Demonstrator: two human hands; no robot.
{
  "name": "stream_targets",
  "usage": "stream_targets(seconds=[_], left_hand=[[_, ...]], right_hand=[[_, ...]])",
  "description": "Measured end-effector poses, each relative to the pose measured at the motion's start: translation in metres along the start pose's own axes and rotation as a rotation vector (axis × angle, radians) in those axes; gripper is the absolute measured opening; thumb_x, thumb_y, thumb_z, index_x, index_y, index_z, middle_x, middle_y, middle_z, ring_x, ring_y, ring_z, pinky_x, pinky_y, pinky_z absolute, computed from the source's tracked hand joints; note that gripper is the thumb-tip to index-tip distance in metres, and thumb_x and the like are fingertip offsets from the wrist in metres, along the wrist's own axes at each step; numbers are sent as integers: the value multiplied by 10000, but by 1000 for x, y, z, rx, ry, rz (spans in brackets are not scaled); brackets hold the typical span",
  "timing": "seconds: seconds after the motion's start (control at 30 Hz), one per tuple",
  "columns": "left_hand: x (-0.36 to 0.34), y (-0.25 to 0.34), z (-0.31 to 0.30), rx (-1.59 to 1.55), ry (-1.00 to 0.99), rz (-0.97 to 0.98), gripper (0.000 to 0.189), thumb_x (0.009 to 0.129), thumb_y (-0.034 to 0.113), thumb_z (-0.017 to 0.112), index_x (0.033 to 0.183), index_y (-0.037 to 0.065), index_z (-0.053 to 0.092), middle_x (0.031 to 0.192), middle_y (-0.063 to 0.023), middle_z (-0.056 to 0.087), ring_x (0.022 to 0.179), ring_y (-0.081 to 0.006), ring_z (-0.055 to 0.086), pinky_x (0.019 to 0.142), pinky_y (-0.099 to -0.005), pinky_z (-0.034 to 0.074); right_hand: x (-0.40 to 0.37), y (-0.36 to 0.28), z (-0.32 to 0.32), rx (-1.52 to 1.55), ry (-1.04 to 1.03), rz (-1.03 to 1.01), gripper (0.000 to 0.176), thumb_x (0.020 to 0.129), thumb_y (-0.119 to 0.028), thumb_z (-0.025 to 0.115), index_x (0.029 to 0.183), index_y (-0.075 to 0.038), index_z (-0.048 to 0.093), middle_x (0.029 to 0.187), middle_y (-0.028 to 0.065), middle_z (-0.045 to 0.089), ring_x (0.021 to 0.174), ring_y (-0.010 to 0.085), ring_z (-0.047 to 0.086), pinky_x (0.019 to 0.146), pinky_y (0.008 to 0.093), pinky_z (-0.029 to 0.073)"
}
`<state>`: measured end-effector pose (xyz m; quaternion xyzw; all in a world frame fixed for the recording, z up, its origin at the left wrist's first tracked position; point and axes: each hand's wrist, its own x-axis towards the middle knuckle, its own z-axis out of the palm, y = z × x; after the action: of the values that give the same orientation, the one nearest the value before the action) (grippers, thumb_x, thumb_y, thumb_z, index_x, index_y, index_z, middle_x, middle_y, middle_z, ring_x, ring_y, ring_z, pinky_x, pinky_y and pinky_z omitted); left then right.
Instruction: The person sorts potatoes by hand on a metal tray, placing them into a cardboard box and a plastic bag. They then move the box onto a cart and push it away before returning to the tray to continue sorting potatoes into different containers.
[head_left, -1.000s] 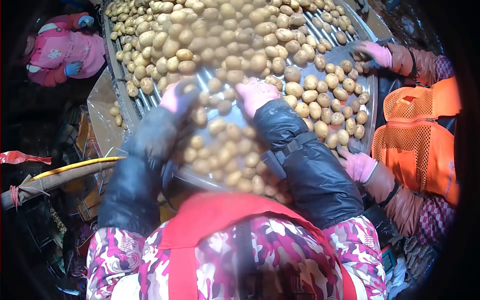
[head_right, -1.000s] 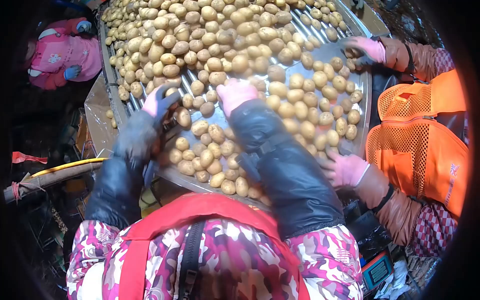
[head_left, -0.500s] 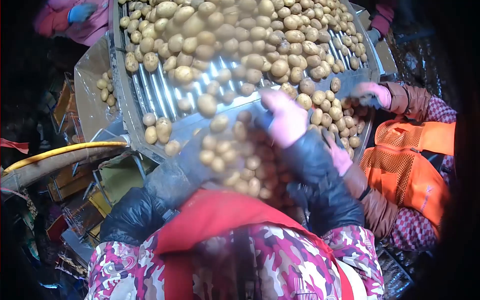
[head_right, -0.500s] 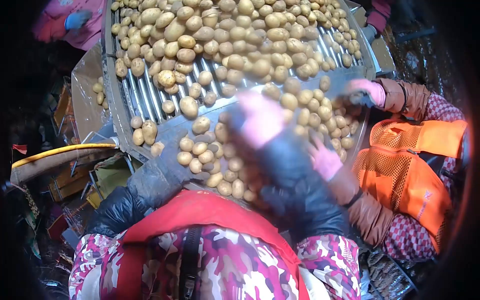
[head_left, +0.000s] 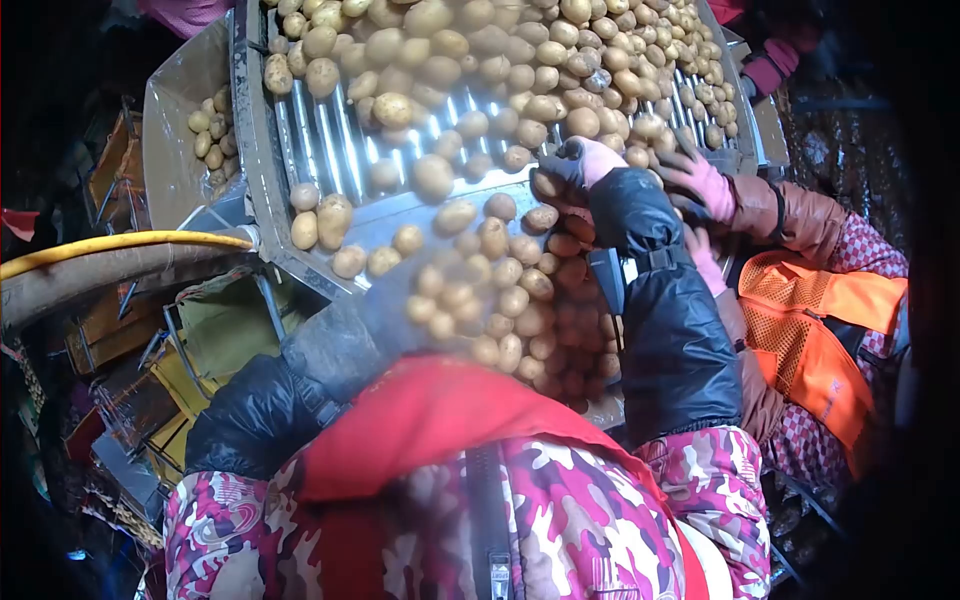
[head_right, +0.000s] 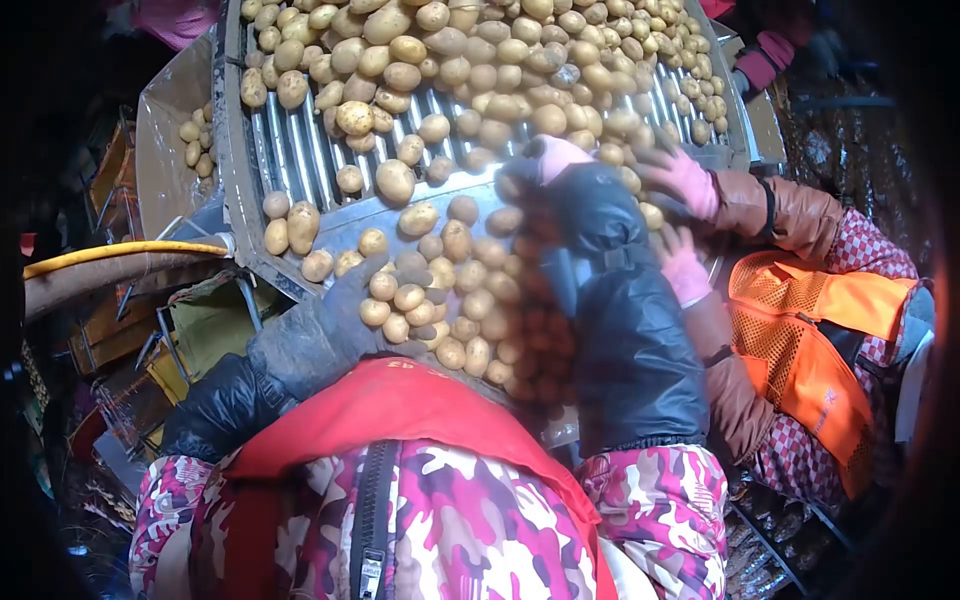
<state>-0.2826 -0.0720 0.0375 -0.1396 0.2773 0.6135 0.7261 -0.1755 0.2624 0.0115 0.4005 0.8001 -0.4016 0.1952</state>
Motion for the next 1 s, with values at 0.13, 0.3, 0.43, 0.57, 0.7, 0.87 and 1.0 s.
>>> stream_targets(seconds=[0.13,0.3,0.43,0.57,0.7,0.87,1.0], left_hand=[[0,2,-25,60,-230,57,409,1000,312,652,1301,95,480,1228,-75,552,1136,-232,559,974,-403,492],[-23,21,28,-217,41,10,381,1084,388,517,870,107,662,859,-53,613,755,-187,616,756,-314,540],[-45,35,29,-195,-85,102,335,1068,353,534,876,104,651,911,-54,616,812,-199,616,748,-301,533],[-46,30,8,-254,-56,140,338,1051,329,537,797,112,593,898,-47,578,835,-200,554,679,-284,501],[-55,32,-46,-225,-106,226,221,1035,300,587,923,113,617,959,-47,597,906,-202,577,771,-298,527],[-50,28,-64,-211,-113,279,175,997,229,664,863,118,649,970,-49,609,966,-201,612,826,-284,545],[-56,33,-43,-291,-24,220,283,1022,259,598,768,137,628,893,-37,581,904,-198,591,749,-296,545]], right_hand=[[-13,-1,32,121,377,-23,380,950,-397,716,1146,-72,700,830,98,703,720,236,662,688,436,537],[-50,-81,62,-308,347,-271,523,897,-95,607,1411,-191,588,1348,154,634,1236,363,614,993,448,519],[-19,-109,97,-528,184,-142,538,863,-34,529,1360,-237,558,1322,196,579,1201,417,618,960,524,524],[-5,-65,90,-64,342,-436,361,920,-130,659,1281,-125,644,1166,155,675,1008,314,698,833,434,580],[-31,1,29,870,251,-370,352,955,-245,700,1219,-15,660,1058,72,680,849,168,673,685,295,571],[-39,-25,11,185,350,-24,346,934,-341,707,1169,-86,698,947,77,716,734,235,695,690,338,563],[-29,-80,54,-773,293,-98,303,991,-196,478,1216,-225,678,1210,179,699,1159,359,665,968,488,514]])
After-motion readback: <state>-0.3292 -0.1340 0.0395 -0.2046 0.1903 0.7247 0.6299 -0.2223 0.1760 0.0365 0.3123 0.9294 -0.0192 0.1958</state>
